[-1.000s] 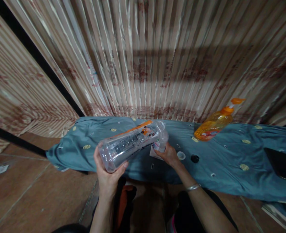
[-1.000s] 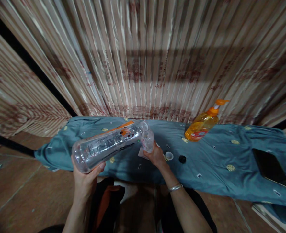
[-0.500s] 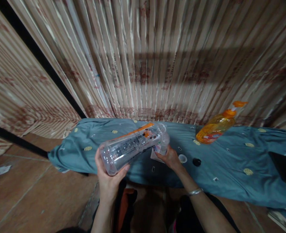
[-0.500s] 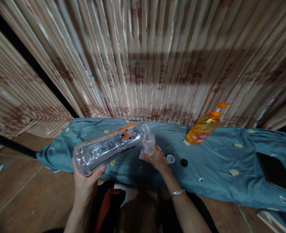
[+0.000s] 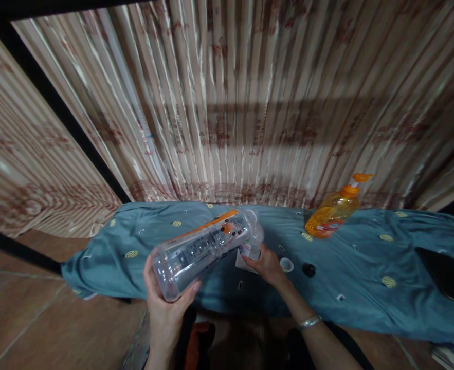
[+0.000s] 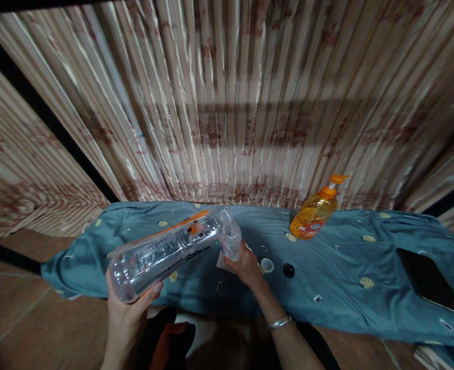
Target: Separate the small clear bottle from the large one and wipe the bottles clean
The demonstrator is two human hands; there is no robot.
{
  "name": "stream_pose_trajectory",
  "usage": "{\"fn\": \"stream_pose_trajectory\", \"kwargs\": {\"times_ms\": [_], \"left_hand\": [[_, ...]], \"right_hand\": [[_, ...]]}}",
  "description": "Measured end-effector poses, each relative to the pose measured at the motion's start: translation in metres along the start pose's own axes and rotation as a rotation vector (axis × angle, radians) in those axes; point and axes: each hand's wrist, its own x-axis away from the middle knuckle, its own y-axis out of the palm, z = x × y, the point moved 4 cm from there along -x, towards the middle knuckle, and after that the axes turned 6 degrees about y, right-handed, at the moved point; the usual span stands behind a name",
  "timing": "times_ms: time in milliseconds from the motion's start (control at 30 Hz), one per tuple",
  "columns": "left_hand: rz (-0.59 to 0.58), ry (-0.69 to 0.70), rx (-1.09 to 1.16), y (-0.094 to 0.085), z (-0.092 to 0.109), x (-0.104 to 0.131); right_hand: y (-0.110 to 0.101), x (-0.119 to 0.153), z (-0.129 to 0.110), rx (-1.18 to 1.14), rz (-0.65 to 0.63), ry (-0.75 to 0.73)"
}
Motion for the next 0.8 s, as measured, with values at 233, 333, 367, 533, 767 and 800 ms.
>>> {"fn": "stream_pose_trajectory", "kwargs": {"times_ms": [233,333,367,533,767,800], "left_hand": [[-0.008,-0.014,-0.02,-0.002,0.005,-0.001],[-0.004,-0.041,-0.027,-0.001,0.009,0.0],[-0.003,-0.043,-0.03,-0.001,0.009,0.001],[-0.012,-0.012,-0.022,-0.002,0.008,0.0],[0.004,-0.047,-0.034,-0.004,0.005,-0.002],[0.0,-0.054,-0.038,-0.005,0.002,-0.003]], "right_hand": [[-0.003,0.001,-0.004,-0.01,0.004,-0.028],[-0.002,0.0,-0.004,-0.009,0.0,-0.017],[-0.001,0.0,-0.003,-0.007,0.003,-0.011],[-0.001,0.001,-0.005,-0.012,0.019,0.012],[-0.002,0.002,-0.007,-0.022,-0.005,0.016],[-0.002,0.002,-0.007,-0.017,-0.007,0.021]]}}
